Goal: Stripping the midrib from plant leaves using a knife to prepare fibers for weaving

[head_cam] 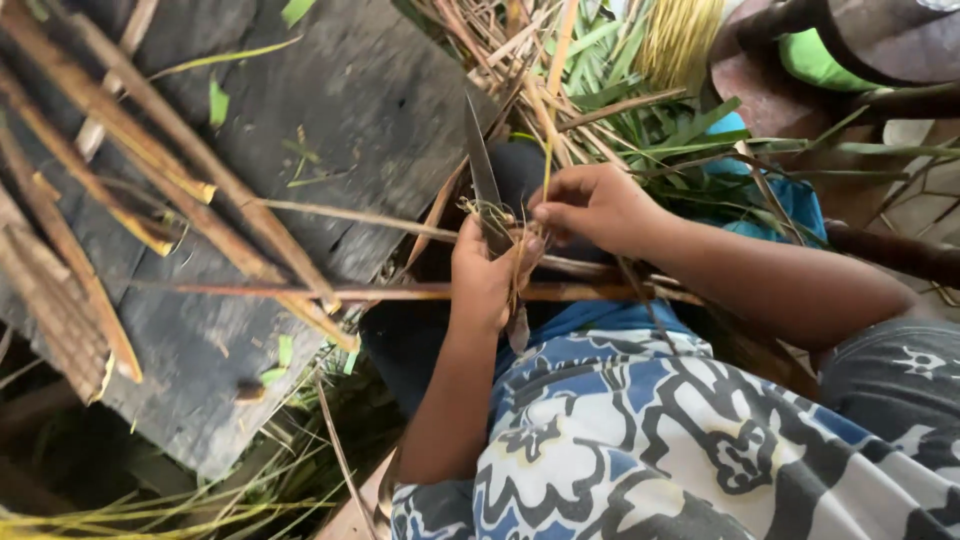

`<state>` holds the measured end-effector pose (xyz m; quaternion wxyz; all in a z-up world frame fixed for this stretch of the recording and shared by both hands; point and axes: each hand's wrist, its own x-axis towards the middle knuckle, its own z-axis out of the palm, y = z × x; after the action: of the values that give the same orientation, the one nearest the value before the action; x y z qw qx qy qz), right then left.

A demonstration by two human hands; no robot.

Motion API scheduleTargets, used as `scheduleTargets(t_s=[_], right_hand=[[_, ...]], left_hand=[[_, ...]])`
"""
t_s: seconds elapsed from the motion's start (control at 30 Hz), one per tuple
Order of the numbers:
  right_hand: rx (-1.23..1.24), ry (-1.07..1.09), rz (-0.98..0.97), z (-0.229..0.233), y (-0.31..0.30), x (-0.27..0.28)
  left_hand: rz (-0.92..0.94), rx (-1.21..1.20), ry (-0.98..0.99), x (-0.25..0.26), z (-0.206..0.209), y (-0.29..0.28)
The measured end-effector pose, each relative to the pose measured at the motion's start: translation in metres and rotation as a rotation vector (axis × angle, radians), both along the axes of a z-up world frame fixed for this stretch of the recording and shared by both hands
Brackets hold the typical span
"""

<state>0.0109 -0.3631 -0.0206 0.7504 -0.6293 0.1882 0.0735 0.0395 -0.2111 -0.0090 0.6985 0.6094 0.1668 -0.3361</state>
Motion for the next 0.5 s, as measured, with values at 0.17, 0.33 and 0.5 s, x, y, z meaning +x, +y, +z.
scheduleTargets(t_s=[0.17,0.33,0.5], right_hand=[[0.079,0.304,-0.147,0.025,-0.060,0.026],[-0.112,0.518,-0.170,-0.033,-0.132,0.048],[-0.178,0.585,-0.059,-0.281,-0.231,0.031]], left_hand=[[0.027,-0.040,0.088,-0.015,-0.017,0.019],[0.050,-0.010,0.173,-0.036,-0.011,0.055],[0.116,0.108,0.112,-0.046,0.009,0.073]])
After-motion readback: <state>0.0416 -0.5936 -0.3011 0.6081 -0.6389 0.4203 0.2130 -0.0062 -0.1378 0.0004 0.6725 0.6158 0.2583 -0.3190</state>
